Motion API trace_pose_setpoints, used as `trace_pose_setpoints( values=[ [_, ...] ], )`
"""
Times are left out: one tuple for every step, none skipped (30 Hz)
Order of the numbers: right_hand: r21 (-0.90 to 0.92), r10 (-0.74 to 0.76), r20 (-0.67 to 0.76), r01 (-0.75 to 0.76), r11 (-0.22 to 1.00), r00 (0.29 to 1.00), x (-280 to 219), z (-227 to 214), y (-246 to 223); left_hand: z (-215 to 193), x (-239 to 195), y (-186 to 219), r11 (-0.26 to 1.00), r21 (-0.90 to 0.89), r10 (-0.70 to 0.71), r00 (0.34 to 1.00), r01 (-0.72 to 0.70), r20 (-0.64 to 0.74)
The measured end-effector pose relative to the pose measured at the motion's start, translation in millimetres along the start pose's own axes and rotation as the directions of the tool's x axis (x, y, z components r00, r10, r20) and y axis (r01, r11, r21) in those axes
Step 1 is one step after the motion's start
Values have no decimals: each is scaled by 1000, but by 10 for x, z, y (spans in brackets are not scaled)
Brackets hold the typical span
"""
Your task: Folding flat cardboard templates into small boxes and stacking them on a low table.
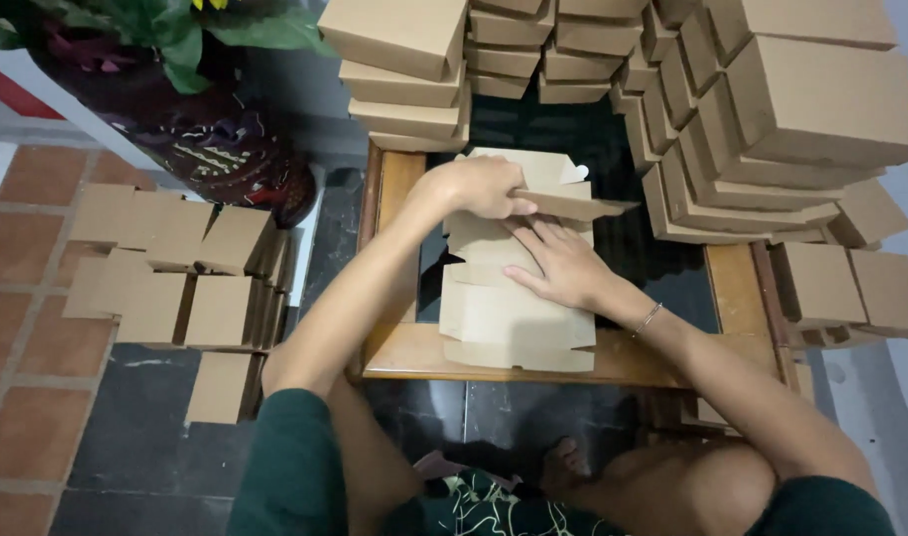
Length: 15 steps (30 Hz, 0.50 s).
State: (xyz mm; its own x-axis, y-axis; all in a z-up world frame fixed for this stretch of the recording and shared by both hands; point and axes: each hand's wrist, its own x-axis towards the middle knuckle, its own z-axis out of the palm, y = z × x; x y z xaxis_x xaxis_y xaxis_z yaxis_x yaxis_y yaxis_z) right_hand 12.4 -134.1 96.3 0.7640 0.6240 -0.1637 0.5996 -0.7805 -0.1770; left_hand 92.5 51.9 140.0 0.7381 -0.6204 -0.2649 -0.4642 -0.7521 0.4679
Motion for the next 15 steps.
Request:
trace_pose_setpoints(
  values=[
    [3, -1, 2, 1, 1000, 1000, -7, -52, -45, -56, -48, 18, 1000, -1, -2, 1000, 2, 3],
    [10, 20, 39, -20, 1000, 999, -15, -112, -83, -123, -87, 43, 1000, -7, 17, 998, -16, 56],
    [15, 41, 75, -42, 999, 996, -23, -174, -121, -191, -126, 68, 999, -14, 36, 994, -35, 108],
    [19, 45, 75, -47, 999, 996, -51, -246, -202, -215, -140, 94, 999, -13, 39, 993, -38, 113],
    [167, 84, 124, -105, 980, 989, -80, -319, -285, -240, -157, 121, 997, -68, 40, 989, -30, 145],
    [308, 113, 179, -165, 937, 977, -108, -393, -373, -264, -180, 148, 992, -123, 40, 983, -19, 176],
    [312, 116, 179, -168, 935, 977, -109, -398, -370, -255, -139, 120, 992, -122, 42, 983, -20, 181],
    [294, 122, 183, -172, 940, 976, -107, -405, -368, -246, -101, 89, 989, -143, 56, 980, -29, 189],
    [276, 128, 187, -177, 945, 974, -104, -412, -370, -237, -67, 57, 986, -165, 71, 978, -38, 196],
    [275, 127, 187, -176, 945, 974, -110, -444, -391, -203, -67, 44, 985, -166, 71, 978, -38, 195],
    [260, 137, 188, -184, 948, 973, -117, -476, -414, -168, -69, 31, 983, -175, 92, 975, -56, 203],
    [244, 147, 190, -192, 950, 971, -127, -508, -438, -129, -71, 19, 980, -185, 113, 971, -74, 210],
    [242, 148, 191, -192, 951, 970, -111, -510, -423, -51, 12, -68, 979, -187, 114, 971, -75, 209],
    [208, 165, 215, -210, 955, 963, -97, -514, -411, 27, 96, -154, 983, -166, 113, 974, -81, 197],
    [173, 183, 238, -227, 958, 954, -85, -520, -397, 103, 181, -237, 986, -144, 113, 976, -86, 185]
  ],
)
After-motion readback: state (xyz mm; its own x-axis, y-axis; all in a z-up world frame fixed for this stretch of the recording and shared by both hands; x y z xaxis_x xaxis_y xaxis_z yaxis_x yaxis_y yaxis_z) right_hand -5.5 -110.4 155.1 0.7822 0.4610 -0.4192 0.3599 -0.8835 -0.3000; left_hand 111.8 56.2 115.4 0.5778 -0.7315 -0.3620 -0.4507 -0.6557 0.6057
